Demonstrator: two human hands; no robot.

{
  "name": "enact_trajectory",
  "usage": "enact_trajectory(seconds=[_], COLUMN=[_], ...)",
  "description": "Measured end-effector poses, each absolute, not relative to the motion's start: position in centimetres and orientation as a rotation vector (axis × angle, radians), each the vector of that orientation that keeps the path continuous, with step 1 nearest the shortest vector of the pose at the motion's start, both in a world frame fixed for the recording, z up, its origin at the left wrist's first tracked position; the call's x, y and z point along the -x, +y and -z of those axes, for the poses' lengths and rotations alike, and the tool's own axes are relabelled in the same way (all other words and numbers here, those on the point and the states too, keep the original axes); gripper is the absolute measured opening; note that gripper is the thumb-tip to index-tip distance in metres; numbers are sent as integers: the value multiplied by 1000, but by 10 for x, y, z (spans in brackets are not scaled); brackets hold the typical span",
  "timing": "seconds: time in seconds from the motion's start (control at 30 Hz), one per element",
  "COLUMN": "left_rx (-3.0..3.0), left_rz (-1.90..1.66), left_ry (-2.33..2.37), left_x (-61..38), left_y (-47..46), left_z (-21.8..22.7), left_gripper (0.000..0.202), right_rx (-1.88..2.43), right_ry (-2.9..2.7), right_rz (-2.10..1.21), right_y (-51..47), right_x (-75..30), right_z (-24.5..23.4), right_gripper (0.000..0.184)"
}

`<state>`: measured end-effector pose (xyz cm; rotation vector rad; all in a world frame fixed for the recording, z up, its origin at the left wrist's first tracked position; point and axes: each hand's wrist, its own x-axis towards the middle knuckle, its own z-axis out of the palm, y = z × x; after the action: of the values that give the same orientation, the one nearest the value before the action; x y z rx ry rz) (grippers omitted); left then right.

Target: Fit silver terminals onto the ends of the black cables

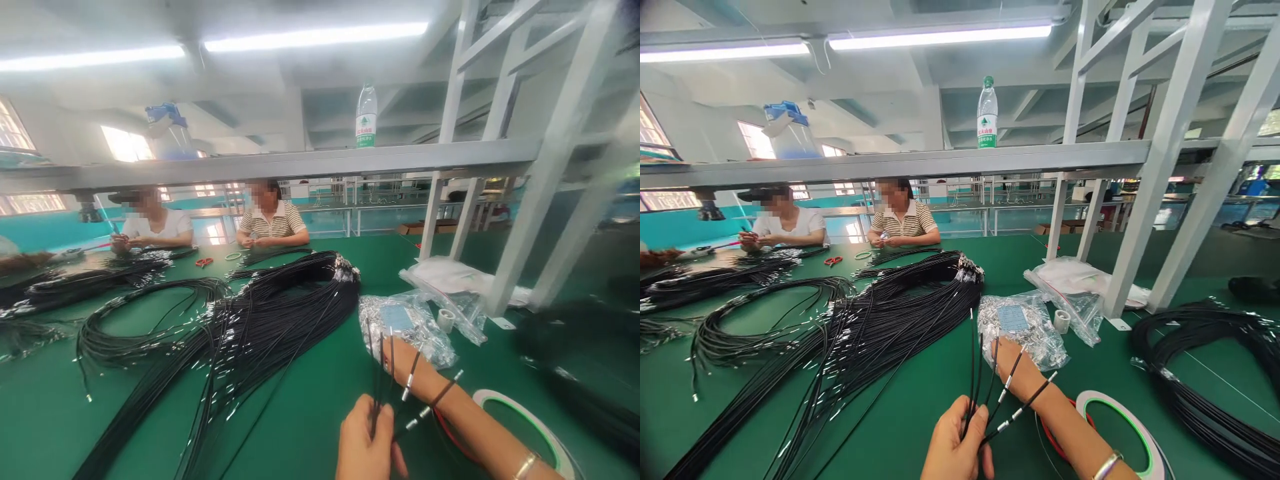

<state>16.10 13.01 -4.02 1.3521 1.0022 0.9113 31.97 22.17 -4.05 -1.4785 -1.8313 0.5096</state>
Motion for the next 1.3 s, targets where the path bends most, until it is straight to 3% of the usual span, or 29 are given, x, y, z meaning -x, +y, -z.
enact_trajectory(seconds=[0.13, 0.3, 0.47, 1.03, 1.3], left_rx=[-1294, -1368, -1391, -1404, -1367], left_rz=[-971, -964, -846, -816, -815], left_ry=[976, 1002, 995, 1004, 960], left_x=[-161, -159, -159, -159, -162], left_y=[133, 133, 129, 128, 127], left_z=[51, 58, 55, 52, 47], left_gripper=[54, 51, 48, 41, 48], right_rx=[1352, 1147, 946, 812, 749], right_ry=[-1557, -1068, -759, -682, -731], right_rz=[-616, -878, -1099, -1314, -1495], right_y=[221, 198, 173, 161, 161], right_x=[-326, -351, -356, -347, -343], right_z=[40, 24, 9, 3, 19], right_gripper=[7, 36, 46, 39, 27])
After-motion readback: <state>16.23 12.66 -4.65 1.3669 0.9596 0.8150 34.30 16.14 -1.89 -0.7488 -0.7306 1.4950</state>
